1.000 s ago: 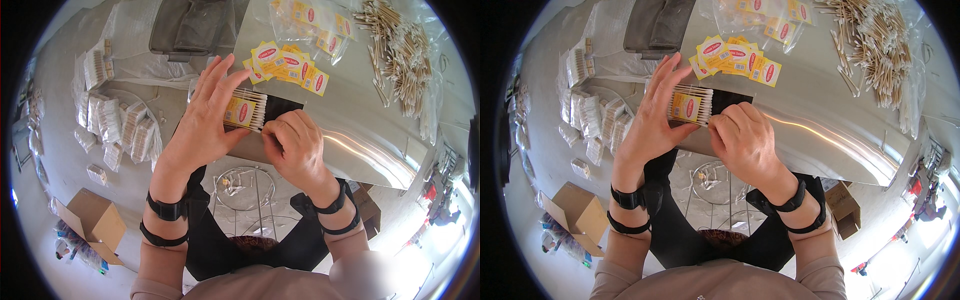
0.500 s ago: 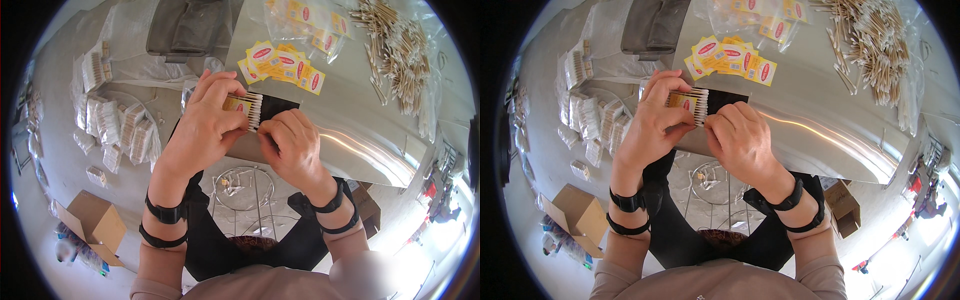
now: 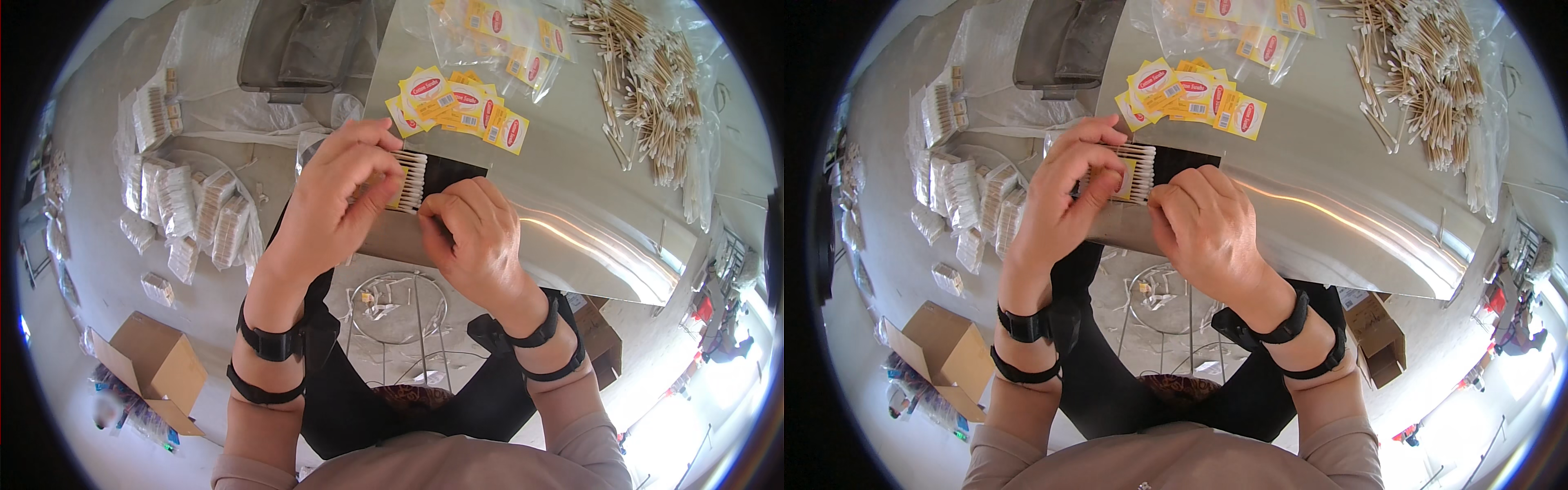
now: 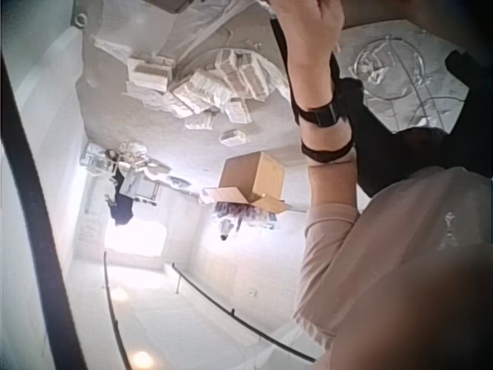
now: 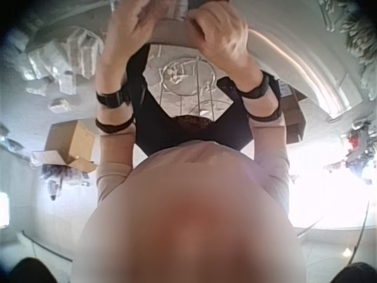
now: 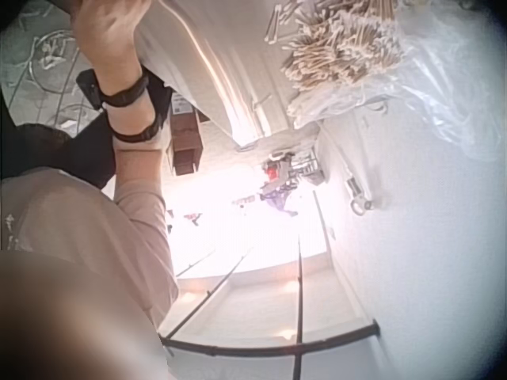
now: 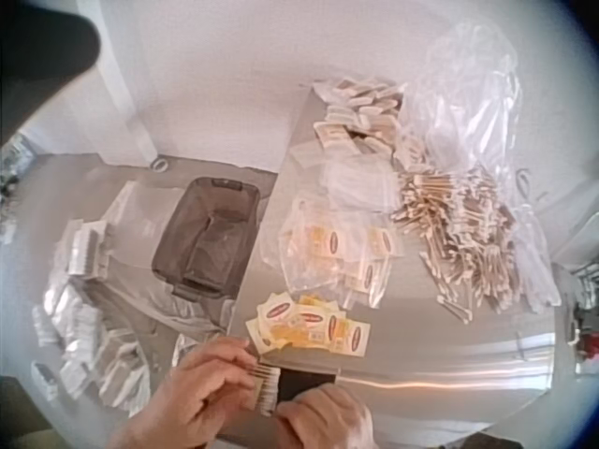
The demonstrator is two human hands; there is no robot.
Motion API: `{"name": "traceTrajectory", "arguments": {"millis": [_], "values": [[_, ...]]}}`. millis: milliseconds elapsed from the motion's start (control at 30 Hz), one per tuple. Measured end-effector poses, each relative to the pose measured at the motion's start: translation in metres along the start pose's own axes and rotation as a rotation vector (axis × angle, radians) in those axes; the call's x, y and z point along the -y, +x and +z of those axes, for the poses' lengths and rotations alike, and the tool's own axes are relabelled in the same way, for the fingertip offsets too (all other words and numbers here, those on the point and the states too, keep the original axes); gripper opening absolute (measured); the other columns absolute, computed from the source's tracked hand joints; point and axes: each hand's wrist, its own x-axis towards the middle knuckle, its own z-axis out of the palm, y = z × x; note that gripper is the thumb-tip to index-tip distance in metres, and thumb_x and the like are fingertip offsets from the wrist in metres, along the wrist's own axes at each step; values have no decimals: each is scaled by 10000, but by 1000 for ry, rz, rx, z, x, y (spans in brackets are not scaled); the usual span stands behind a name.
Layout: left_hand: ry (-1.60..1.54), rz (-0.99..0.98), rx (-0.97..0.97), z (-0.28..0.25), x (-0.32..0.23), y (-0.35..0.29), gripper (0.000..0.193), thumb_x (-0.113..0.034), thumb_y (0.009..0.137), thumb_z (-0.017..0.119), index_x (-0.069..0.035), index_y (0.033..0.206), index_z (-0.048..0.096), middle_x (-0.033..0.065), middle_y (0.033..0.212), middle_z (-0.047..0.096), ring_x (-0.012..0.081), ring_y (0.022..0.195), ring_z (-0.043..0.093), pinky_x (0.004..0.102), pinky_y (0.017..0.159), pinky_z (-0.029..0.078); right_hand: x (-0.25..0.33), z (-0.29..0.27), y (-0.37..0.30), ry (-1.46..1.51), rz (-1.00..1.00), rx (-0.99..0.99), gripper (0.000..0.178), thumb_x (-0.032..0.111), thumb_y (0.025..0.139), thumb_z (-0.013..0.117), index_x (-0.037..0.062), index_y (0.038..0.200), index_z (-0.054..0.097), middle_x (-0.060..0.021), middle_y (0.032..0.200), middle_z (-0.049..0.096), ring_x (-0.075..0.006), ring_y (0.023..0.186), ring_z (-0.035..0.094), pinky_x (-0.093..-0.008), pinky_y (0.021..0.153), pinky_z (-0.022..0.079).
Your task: Packaging cotton swabs into cardboard holders at a workbench.
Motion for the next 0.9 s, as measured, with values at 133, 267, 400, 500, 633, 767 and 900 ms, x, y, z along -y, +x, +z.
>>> {"name": "traceTrajectory", "arguments": {"millis": [133, 267, 400, 500, 633, 767, 900], "values": [[-213, -74, -167, 7, 2, 3, 176, -137, 1058, 525, -3, 1061, 639, 152, 1224, 652, 289, 1273, 569, 377, 1059, 431, 1, 1, -1, 0, 41, -2, 231, -27, 650, 768, 47, 830, 642, -69, 808, 594, -257, 726, 588, -369, 630, 491], [-522, -116, -269, 17, 6, 2, 384, -276, 1132, 366, 19, 1144, 611, 166, 1278, 644, 252, 1300, 547, 369, 1112, 389, 1, 1, -1, -17, 56, -12, 226, -30, 645, 767, 48, 820, 647, -67, 807, 597, -256, 729, 590, -370, 632, 495], [-624, -93, -306, 15, 6, 1, 484, -364, 1137, 299, 26, 1210, 576, 198, 1315, 626, 265, 1308, 543, 378, 1144, 365, 2, 2, 0, -10, 48, -27, 229, -28, 643, 769, 49, 822, 648, -65, 807, 597, -253, 732, 592, -370, 637, 498], [-660, -99, -306, 16, 5, 2, 559, -423, 1132, 250, 34, 1260, 543, 231, 1342, 606, 271, 1319, 535, 396, 1151, 367, 2, 1, 0, -5, 46, -24, 231, -27, 643, 769, 50, 825, 649, -65, 808, 596, -255, 736, 594, -369, 639, 499], [-674, -101, -310, 19, 8, 2, 659, -499, 1115, 179, 29, 1281, 537, 240, 1353, 598, 277, 1322, 536, 402, 1155, 361, 4, -2, 0, -19, 54, 9, 240, -20, 652, 772, 49, 847, 651, -62, 823, 601, -257, 759, 598, -371, 655, 499], [-609, -58, -368, 11, 10, 1, 738, -561, 1094, 131, 20, 1294, 539, 235, 1360, 597, 283, 1319, 538, 409, 1163, 347, 5, -1, -1, 5, 56, 20, 226, -33, 686, 762, 45, 867, 650, -77, 833, 599, -284, 767, 595, -386, 664, 492], [-599, -71, -398, 11, 9, 2, 763, -594, 1082, 132, 14, 1310, 532, 233, 1367, 595, 286, 1327, 531, 413, 1170, 334, 0, 3, -9, 125, 87, -50, 288, -74, 736, 715, 11, 999, 631, -144, 979, 609, -331, 904, 623, -406, 764, 518]]}}
